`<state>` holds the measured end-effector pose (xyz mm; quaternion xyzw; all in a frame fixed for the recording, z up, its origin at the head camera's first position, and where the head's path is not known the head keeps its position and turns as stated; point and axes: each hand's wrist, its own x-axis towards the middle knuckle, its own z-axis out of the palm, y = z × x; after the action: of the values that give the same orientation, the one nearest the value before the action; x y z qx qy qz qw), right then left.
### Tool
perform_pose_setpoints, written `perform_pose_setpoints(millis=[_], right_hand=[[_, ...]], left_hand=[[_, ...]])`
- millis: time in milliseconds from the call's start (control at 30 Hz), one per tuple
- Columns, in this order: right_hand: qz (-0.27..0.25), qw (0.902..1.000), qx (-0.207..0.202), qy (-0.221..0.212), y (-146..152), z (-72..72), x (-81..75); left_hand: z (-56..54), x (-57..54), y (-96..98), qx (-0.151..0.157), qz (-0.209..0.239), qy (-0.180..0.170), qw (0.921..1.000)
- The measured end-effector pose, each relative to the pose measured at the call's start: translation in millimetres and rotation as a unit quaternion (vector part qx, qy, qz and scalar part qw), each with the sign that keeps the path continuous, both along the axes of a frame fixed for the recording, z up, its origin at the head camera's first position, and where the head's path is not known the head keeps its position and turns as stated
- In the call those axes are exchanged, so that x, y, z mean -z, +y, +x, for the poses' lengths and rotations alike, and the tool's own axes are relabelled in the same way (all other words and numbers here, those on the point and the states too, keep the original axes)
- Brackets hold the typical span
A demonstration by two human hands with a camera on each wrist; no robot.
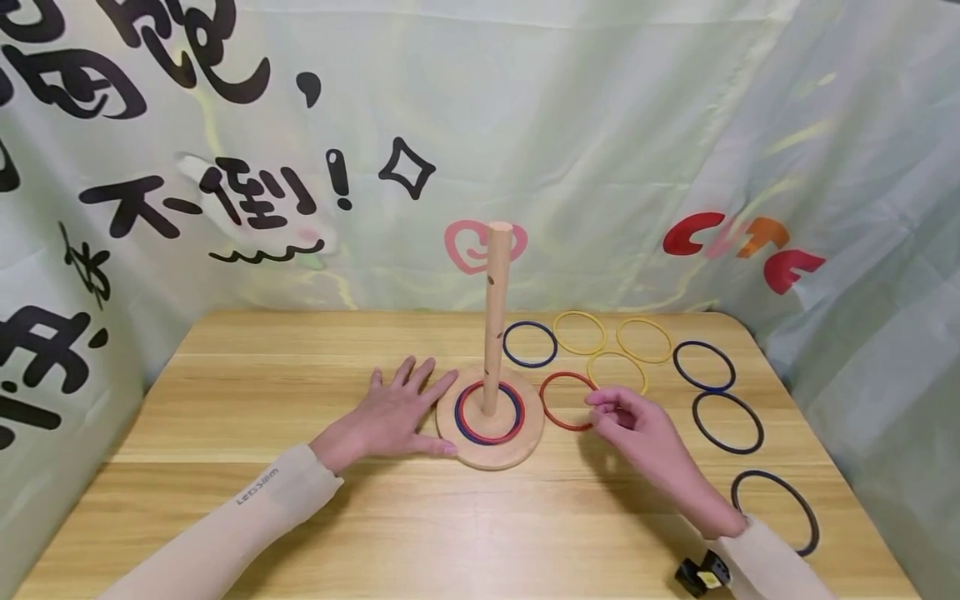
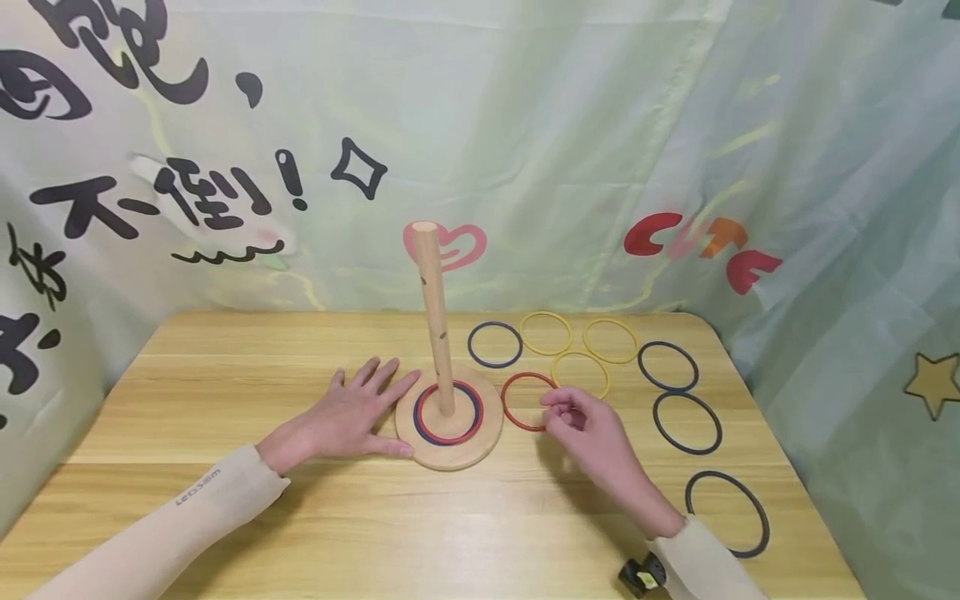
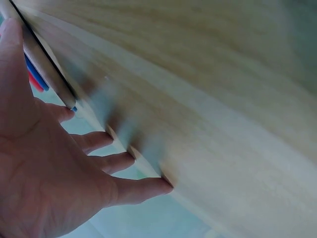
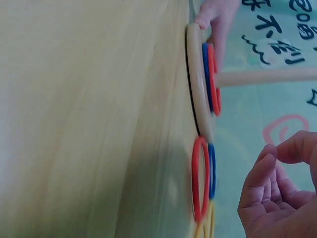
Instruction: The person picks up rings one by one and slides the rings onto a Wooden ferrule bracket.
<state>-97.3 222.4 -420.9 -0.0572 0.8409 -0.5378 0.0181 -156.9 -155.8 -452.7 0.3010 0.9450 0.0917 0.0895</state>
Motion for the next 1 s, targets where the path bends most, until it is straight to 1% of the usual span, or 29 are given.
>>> perform_pose_setpoints(millis=[167,333,433,567,633,667,767,800,900,1000], right_hand=[[0.002,0.9997,0.024,0.009,30.6,11.4,-4.6],[0.018,0.9973,0.066,0.028,65.4,23.7,-3.1],[0.010,0.9954,0.093,0.023,89.2,31.4,-1.9],[-0.029,0.9913,0.128,0.002,124.8,43.8,-1.4],[-0.028,0.9886,0.148,-0.003,141.6,49.9,-1.3],[-0.025,0.9874,0.156,-0.006,149.7,52.9,-0.8],[0.006,0.9836,0.180,-0.016,170.5,59.0,1.0],[0.023,0.9815,0.189,-0.021,176.3,60.2,2.1],[0.046,0.9747,0.213,-0.050,192.8,62.9,8.0],[0.089,0.9668,0.228,-0.074,206.3,63.6,16.7]], left_hand=[[0.1,-0.2,-0.4,0.001,0.001,0.003,1.0000],[0.2,-1.0,-1.2,0.000,-0.004,0.002,1.0000],[-0.2,-0.7,-0.8,0.000,-0.006,0.004,1.0000],[-0.7,-0.5,0.4,0.001,-0.009,0.003,0.9999],[-0.8,-0.6,0.9,0.000,-0.014,0.001,0.9999],[-0.9,-0.7,1.0,0.000,-0.013,0.000,0.9999],[-0.9,-0.9,1.0,-0.001,-0.011,0.002,0.9999],[-0.9,-0.8,1.0,-0.002,-0.013,0.002,0.9999],[-0.7,-0.5,0.6,-0.002,-0.013,0.005,0.9999],[-0.6,0.2,0.9,0.000,-0.013,0.006,0.9999]])
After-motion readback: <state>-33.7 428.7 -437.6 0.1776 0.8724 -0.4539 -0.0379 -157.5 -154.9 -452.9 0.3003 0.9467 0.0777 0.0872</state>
